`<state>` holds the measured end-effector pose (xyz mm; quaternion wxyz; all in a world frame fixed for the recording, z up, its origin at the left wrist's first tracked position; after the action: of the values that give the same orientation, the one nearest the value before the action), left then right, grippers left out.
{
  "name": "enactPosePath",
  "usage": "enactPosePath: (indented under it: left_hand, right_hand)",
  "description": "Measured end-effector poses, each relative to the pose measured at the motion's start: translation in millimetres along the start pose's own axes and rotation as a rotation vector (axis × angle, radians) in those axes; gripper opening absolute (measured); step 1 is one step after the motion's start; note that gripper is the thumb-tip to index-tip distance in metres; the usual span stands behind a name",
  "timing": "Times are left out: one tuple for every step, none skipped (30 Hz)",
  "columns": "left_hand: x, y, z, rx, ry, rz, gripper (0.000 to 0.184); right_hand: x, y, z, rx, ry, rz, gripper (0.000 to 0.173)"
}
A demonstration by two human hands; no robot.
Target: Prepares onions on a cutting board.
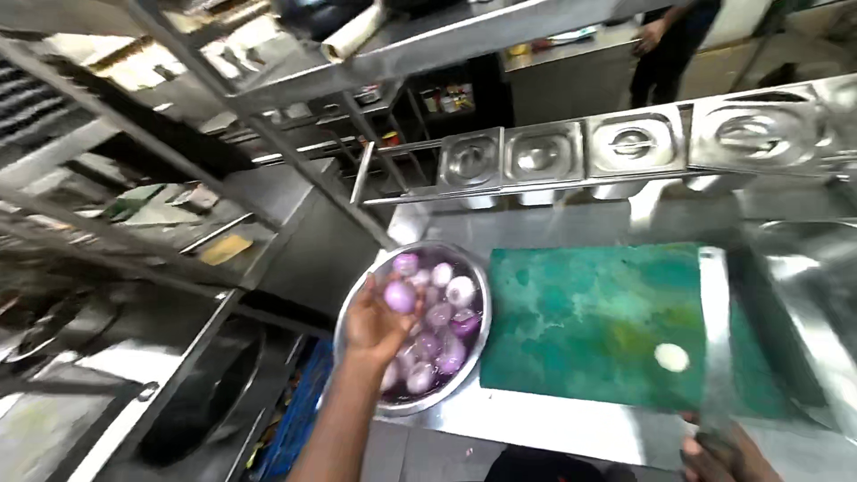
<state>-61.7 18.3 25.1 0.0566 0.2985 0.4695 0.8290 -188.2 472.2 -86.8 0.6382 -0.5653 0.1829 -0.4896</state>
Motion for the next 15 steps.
enactPosePath:
  left_hand:
    - [-2.5, -3.0, -0.5, -0.023, -0.052, -0.032, 0.037]
    - [-5.0, -5.4, -1.6, -0.043, -0.093, -0.081, 0.033]
    - [-7.1, -4.9, -2.0, -0.043, -0.128, -0.155, 0.036]
    - [-9.8, -2.1, -3.9, -0.008, -0.140, -0.310, 0.042]
    - [-14.0, 1.5, -8.9, 0.070, -0.096, -0.619, 0.048]
    - [-19.0, 4.7, -15.2, 0.146, -0.026, -1.098, 0.048]
    - [-20.4, 6.9, -18.6, 0.127, 0.013, -1.536, 0.051]
    - [-19.9, 5.2, -23.1, 0.087, 0.028, -1.784, 0.060]
    - [-17.3, 3.6, -26.2, 0.100, 0.029, -1.856, 0.066]
    - [-10.5, 3.9, -24.9, 0.175, 0.016, -1.824, 0.066]
    - [0.3, 4.8, -19.4, 0.265, -0.020, -1.757, 0.062]
    - [12.9, 2.4, -12.0, 0.363, -0.089, -1.673, 0.059]
    - [27.5, -4.6, -4.2, 0.459, -0.183, -1.588, 0.060]
    - [43.8, -17.8, 4.5, 0.544, -0.284, -1.512, 0.064]
    - [59.4, -37.9, 14.0, 0.614, -0.391, -1.438, 0.066]
  right_hand:
    - [0.0, -1.7, 2.2, 0.006, 0.021, 0.001, 0.037]
    - [-0.6, -2.8, 3.9, -0.001, 0.036, -0.005, 0.037]
    - [-1.5, -2.9, 6.1, -0.021, 0.052, -0.020, 0.037]
    - [-2.7, -2.5, 8.4, -0.046, 0.069, -0.034, 0.035]
    - [-4.0, -2.3, 10.2, -0.058, 0.078, -0.037, 0.033]
    - [-5.3, -1.2, 12.3, -0.046, 0.083, -0.031, 0.032]
    - [-6.4, 0.4, 14.2, -0.014, 0.090, -0.029, 0.031]
    - [-7.4, 1.4, 13.9, 0.024, 0.090, -0.032, 0.030]
    - [-8.2, 2.8, 12.9, 0.050, 0.087, -0.044, 0.030]
    - [-8.6, 5.1, 13.0, 0.065, 0.088, -0.052, 0.030]
    - [-8.4, 6.4, 14.5, 0.079, 0.090, -0.036, 0.029]
    - [-8.5, 7.1, 16.8, 0.095, 0.095, 0.013, 0.027]
    - [-9.1, 7.5, 17.9, 0.110, 0.090, 0.103, 0.026]
    - [-9.9, 8.0, 17.2, 0.119, 0.070, 0.234, 0.029]
    - [-9.4, 9.0, 15.5, 0.115, 0.038, 0.394, 0.032]
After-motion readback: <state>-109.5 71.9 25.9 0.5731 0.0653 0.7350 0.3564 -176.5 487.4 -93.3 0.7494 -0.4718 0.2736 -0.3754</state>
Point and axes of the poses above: each hand's wrist, its own z-axis away from the middle knuckle, its own x-axis out of the palm, y = z × x, the point moved 3 cm from there along -z, towards the middle knuckle, and after that the axes turned 5 degrees about -z, right-handed, at the moved point
